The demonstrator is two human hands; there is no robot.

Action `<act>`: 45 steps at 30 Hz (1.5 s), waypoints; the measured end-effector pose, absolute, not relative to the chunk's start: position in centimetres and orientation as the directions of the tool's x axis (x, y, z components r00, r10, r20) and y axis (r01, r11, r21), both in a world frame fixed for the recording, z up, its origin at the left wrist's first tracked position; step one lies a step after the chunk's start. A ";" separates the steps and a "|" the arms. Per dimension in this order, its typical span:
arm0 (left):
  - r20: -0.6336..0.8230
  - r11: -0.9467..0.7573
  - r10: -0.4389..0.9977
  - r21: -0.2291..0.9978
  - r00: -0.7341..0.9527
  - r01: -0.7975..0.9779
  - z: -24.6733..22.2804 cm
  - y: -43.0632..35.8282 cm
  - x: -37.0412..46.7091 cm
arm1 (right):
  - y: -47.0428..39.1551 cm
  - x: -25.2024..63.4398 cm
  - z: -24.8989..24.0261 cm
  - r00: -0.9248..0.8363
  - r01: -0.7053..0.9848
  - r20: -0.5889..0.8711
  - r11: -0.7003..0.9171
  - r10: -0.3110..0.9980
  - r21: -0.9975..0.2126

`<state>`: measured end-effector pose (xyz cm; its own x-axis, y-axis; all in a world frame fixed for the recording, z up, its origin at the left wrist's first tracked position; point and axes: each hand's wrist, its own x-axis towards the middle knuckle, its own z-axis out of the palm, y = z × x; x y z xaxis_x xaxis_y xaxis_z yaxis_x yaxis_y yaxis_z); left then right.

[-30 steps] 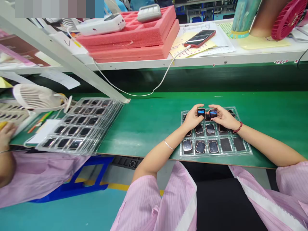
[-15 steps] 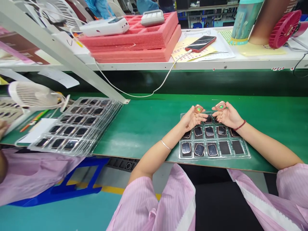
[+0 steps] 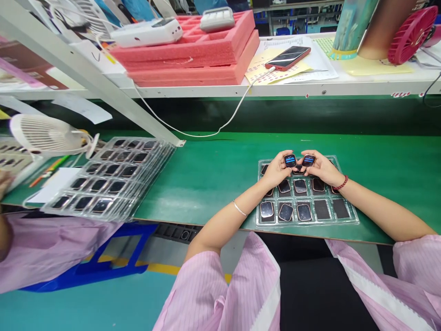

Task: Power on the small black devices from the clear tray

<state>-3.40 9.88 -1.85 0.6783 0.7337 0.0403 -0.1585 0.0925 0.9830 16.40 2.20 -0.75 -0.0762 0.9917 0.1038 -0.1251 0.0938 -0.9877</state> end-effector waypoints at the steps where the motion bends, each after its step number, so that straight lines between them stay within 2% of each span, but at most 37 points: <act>1: 0.048 0.065 0.730 0.988 0.682 -0.139 -1.8 9.8 -3.4 | 2.1 16.2 -0.8 -0.075 -0.081 0.125 0.119 0.989 -0.990; 5: 0.076 0.007 0.723 0.993 0.687 -0.117 -1.8 9.8 -3.4 | 1.7 15.9 -0.8 -0.056 0.062 0.182 0.185 0.982 -0.981; 9: 0.079 -0.002 0.727 0.994 0.682 -0.113 -2.0 9.9 -3.3 | 1.5 15.7 -0.7 -0.054 0.098 0.194 0.199 0.979 -0.975; 31: 0.086 -0.015 0.717 0.994 0.691 -0.108 -2.1 10.1 -3.3 | 1.6 15.8 -0.6 -0.077 0.121 0.147 0.156 0.986 -0.980; 45: 0.061 0.001 0.718 0.996 0.694 -0.090 -1.6 9.9 -3.3 | 1.7 15.8 -0.6 -0.091 0.121 0.173 0.184 0.981 -0.976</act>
<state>-3.34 9.94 -1.63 0.6938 0.7175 0.0614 -0.0896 0.0014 0.9960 15.80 1.67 -0.64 -0.0910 0.9806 0.1734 0.1209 0.1837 -0.9755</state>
